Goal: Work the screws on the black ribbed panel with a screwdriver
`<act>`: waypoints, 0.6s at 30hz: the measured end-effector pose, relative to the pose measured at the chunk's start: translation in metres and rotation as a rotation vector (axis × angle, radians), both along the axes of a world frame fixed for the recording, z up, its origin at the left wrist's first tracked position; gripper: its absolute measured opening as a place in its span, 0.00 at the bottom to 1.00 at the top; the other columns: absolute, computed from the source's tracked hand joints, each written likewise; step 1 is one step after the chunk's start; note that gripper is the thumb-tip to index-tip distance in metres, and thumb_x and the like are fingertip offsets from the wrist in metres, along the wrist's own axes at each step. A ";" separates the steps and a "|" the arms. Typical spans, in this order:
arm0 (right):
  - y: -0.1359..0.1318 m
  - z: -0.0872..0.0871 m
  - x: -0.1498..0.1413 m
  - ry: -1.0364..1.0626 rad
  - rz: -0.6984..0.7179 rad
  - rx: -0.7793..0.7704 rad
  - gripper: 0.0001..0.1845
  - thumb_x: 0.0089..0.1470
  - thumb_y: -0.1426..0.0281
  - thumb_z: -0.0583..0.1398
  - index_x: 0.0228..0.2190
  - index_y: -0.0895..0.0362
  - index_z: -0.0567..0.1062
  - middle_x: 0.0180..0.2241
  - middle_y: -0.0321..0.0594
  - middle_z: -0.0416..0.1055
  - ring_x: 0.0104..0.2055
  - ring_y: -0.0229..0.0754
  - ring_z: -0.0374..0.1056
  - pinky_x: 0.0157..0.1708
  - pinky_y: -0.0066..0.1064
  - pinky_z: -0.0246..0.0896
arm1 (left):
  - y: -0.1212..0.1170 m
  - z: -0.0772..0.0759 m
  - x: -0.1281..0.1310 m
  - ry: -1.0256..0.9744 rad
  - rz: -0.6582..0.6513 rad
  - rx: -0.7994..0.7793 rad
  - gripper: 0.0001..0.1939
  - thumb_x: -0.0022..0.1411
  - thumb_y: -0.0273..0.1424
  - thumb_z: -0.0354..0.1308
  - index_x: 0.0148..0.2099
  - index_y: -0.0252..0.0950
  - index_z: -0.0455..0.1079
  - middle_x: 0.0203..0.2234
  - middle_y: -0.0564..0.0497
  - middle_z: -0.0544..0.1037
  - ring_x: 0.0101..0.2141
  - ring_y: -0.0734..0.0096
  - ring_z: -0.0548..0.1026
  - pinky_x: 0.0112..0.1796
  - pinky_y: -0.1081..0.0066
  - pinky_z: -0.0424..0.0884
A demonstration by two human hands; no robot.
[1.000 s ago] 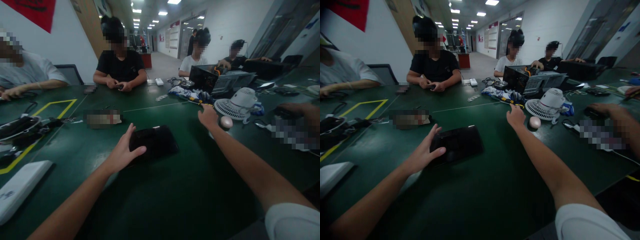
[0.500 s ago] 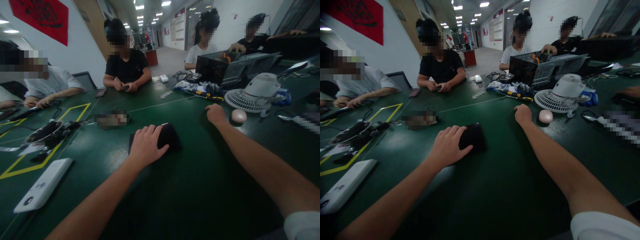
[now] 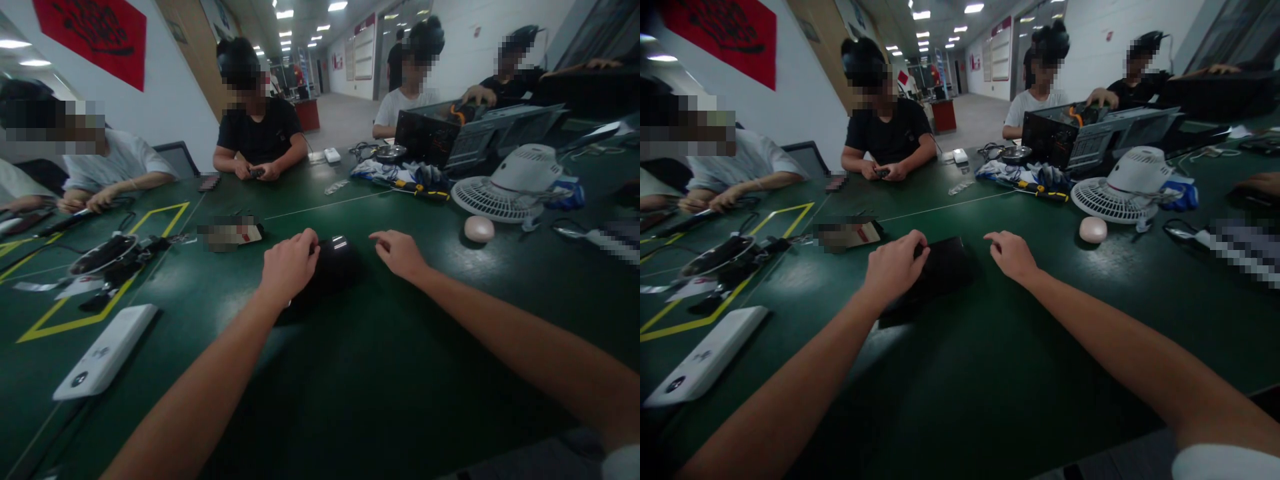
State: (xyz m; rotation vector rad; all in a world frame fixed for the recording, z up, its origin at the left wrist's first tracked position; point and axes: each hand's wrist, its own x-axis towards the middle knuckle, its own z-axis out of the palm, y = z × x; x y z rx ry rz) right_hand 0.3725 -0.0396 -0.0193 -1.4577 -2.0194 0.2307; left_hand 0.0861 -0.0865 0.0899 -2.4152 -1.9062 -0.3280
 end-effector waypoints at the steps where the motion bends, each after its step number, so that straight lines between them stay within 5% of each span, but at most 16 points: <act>1: -0.007 0.000 -0.006 0.028 0.044 -0.009 0.22 0.69 0.71 0.60 0.59 0.56 0.84 0.41 0.46 0.81 0.40 0.48 0.74 0.45 0.44 0.71 | 0.004 0.006 -0.004 -0.030 0.025 -0.003 0.12 0.78 0.39 0.55 0.57 0.45 0.74 0.48 0.43 0.85 0.46 0.46 0.83 0.44 0.55 0.73; 8: -0.046 0.003 -0.056 0.279 0.292 -0.168 0.42 0.69 0.70 0.61 0.79 0.56 0.59 0.45 0.45 0.84 0.44 0.49 0.80 0.50 0.48 0.77 | 0.031 0.044 -0.037 -0.394 0.020 0.048 0.06 0.68 0.36 0.63 0.45 0.42 0.73 0.37 0.49 0.81 0.41 0.56 0.79 0.45 0.60 0.72; 13: -0.053 0.010 -0.088 0.499 0.323 -0.354 0.58 0.65 0.67 0.67 0.83 0.59 0.42 0.44 0.44 0.85 0.43 0.50 0.82 0.49 0.47 0.79 | 0.026 0.050 -0.035 -0.604 -0.048 0.034 0.06 0.63 0.35 0.64 0.40 0.41 0.72 0.32 0.52 0.77 0.36 0.62 0.75 0.40 0.64 0.72; 18: -0.043 0.010 -0.111 0.600 0.303 -0.325 0.64 0.62 0.68 0.69 0.83 0.59 0.38 0.38 0.39 0.84 0.38 0.48 0.80 0.46 0.46 0.78 | 0.020 0.050 -0.032 -0.919 -0.019 -0.086 0.11 0.58 0.37 0.69 0.39 0.41 0.71 0.26 0.56 0.72 0.27 0.67 0.71 0.30 0.68 0.68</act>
